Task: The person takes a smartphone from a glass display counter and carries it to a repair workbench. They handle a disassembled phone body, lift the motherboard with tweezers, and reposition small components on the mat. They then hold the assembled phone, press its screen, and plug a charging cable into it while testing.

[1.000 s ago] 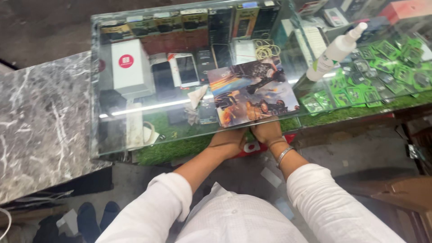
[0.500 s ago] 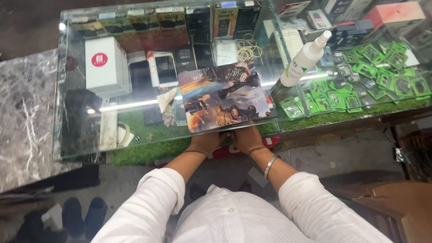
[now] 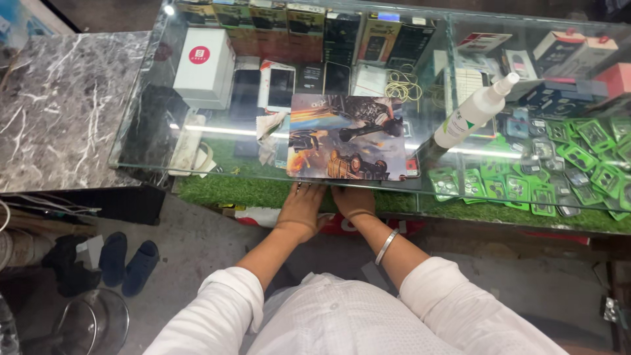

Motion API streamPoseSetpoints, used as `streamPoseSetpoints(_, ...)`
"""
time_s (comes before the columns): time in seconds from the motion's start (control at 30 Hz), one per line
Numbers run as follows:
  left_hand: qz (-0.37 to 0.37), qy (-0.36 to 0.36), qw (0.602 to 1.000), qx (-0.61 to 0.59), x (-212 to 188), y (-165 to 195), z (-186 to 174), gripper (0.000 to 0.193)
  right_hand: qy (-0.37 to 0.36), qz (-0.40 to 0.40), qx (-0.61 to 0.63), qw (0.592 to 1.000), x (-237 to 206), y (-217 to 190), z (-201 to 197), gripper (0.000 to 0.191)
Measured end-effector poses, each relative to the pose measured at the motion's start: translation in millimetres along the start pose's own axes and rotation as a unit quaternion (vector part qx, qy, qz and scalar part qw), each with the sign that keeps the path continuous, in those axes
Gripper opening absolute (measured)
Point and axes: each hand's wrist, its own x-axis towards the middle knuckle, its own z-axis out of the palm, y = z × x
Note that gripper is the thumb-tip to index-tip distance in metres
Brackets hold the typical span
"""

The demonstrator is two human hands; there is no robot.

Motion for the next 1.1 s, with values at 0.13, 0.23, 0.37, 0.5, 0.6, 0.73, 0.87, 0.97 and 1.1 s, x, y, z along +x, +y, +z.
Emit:
streamPoseSetpoints(0.13, 0.005, 0.025, 0.998, -0.061, -2.3, -24.4, 1.2, 0.085, -0.006, -0.068, -0.037, 0.997, 10.7, -3.3, 9.4, 0.057)
streamPoseSetpoints(0.23, 0.001, 0.029, 0.997, -0.075, -1.0, -34.6, -1.4, 0.087, 0.064, -0.115, -0.063, 0.989, 18.5, -8.6, 15.4, 0.053)
streamPoseSetpoints(0.37, 0.014, 0.023, 0.999, -0.040, 1.5, -36.8, -8.9, 0.088, 0.100, -0.141, -0.149, 0.973, 29.2, -19.8, 13.7, 0.047)
streamPoseSetpoints(0.5, -0.006, 0.002, 0.999, -0.043, 2.0, -37.6, -14.3, 0.090, -0.057, 0.070, 0.029, 0.995, 33.8, -29.8, 8.1, 0.040)
streamPoseSetpoints(0.6, -0.010, 0.001, 0.999, -0.045, 0.5, -36.0, -19.1, 0.090, -0.087, 0.237, 0.481, 0.839, 28.1, -25.7, 4.6, 0.042)
streamPoseSetpoints(0.73, -0.010, 0.009, 0.998, -0.057, -5.2, -28.8, -26.2, 0.079, -0.081, 0.337, 0.608, 0.715, -3.1, 6.3, -8.7, 0.040)
streamPoseSetpoints(0.87, -0.009, 0.112, 0.984, -0.142, -36.5, -15.9, -18.9, 0.074, -0.167, 0.285, 0.610, 0.720, -76.6, 53.3, -34.1, 0.057)
streamPoseSetpoints(0.97, -0.045, 0.200, 0.929, -0.308, -88.8, 0.2, 1.1, 0.059, -0.250, 0.262, 0.583, 0.728, -116.0, 70.4, -31.2, 0.074)
streamPoseSetpoints(1.1, -0.130, 0.036, 0.703, -0.698, -169.9, 11.2, 13.4, 0.064, -0.408, 0.190, 0.563, 0.693, -138.7, 37.0, -4.6, 0.076)
